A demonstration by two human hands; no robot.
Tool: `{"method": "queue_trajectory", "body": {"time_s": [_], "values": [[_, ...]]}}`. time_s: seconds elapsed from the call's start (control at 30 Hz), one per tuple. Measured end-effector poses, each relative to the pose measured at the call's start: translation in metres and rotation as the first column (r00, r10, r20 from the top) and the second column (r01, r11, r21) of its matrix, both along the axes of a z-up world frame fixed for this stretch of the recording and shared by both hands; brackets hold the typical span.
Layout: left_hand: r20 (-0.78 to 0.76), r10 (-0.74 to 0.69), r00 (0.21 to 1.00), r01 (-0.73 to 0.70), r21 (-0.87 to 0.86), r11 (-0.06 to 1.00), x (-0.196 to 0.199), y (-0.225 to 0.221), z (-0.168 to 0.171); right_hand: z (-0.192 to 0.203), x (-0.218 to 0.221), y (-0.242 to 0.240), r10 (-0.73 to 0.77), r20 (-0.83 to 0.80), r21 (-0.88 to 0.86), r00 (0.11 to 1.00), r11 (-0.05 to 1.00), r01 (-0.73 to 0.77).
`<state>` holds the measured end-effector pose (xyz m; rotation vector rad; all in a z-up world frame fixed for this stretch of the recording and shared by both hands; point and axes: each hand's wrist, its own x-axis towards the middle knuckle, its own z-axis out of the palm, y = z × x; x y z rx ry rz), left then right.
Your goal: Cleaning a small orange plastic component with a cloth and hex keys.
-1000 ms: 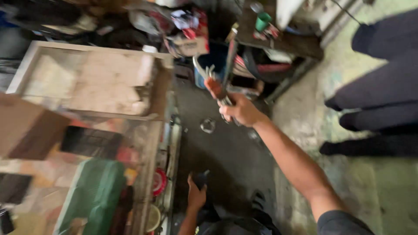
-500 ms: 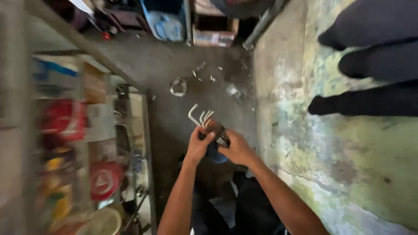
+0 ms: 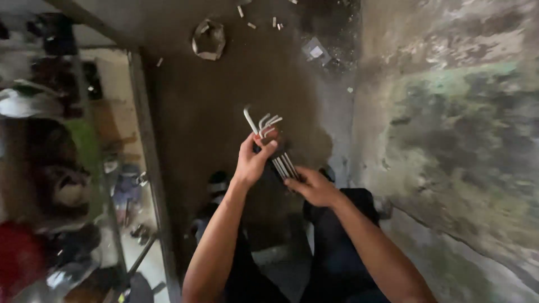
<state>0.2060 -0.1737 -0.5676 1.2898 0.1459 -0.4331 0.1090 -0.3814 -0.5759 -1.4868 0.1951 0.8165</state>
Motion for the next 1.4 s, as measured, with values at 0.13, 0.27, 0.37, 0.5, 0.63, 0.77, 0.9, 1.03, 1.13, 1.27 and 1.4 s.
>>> {"method": "queue_trajectory", "body": {"time_s": [0.13,0.27,0.37,0.5,0.63,0.77,0.9,1.03,1.13,1.27,1.4], "values": [[0.143,-0.095,0.985,0.087,0.056,0.995,-0.002,-0.013,-0.026,-0.026,-0.003,-0.004,-0.016,0.095,0.023,0.995,1.0,0.014],[0.204,-0.139,0.969,0.169,-0.136,0.976,0.015,-0.025,-0.013,-0.012,0.008,-0.008,-0.01,0.186,-0.001,0.982,1.0,0.011],[0.197,-0.144,0.97,0.178,-0.17,0.969,0.017,-0.031,-0.016,0.006,0.01,-0.006,-0.077,0.273,-0.012,0.959,0.996,0.084],[0.192,-0.196,0.962,0.229,-0.167,0.959,0.011,-0.044,-0.027,0.038,0.005,-0.016,0.004,0.383,-0.215,0.924,0.973,0.085],[0.134,-0.135,0.982,0.151,-0.115,0.982,-0.004,-0.049,-0.033,0.074,0.0,-0.033,0.059,0.358,-0.412,0.932,0.906,0.101],[0.059,-0.053,0.997,0.055,-0.035,0.998,0.007,-0.059,-0.036,0.09,-0.022,-0.055,-0.166,0.634,-0.264,0.755,0.872,0.413],[0.177,-0.031,0.984,0.014,0.099,0.995,-0.001,-0.049,-0.046,0.166,-0.081,-0.039,-0.485,0.646,0.382,0.589,0.874,0.301],[0.325,-0.05,0.944,0.038,0.04,0.998,-0.016,-0.043,-0.041,0.239,-0.152,-0.031,-0.405,0.387,0.67,0.828,0.741,0.05],[0.194,0.02,0.981,-0.011,-0.047,0.999,-0.042,-0.043,-0.004,0.256,-0.204,-0.031,-0.407,0.365,0.666,0.837,0.742,0.071],[0.282,0.068,0.957,-0.057,-0.048,0.997,-0.061,-0.029,-0.029,0.269,-0.244,-0.016,-0.401,0.399,0.655,0.825,0.754,0.05],[0.233,0.069,0.97,-0.08,0.038,0.996,-0.084,-0.013,0.002,0.273,-0.274,-0.002,-0.409,0.419,0.666,0.811,0.745,0.032]]}}
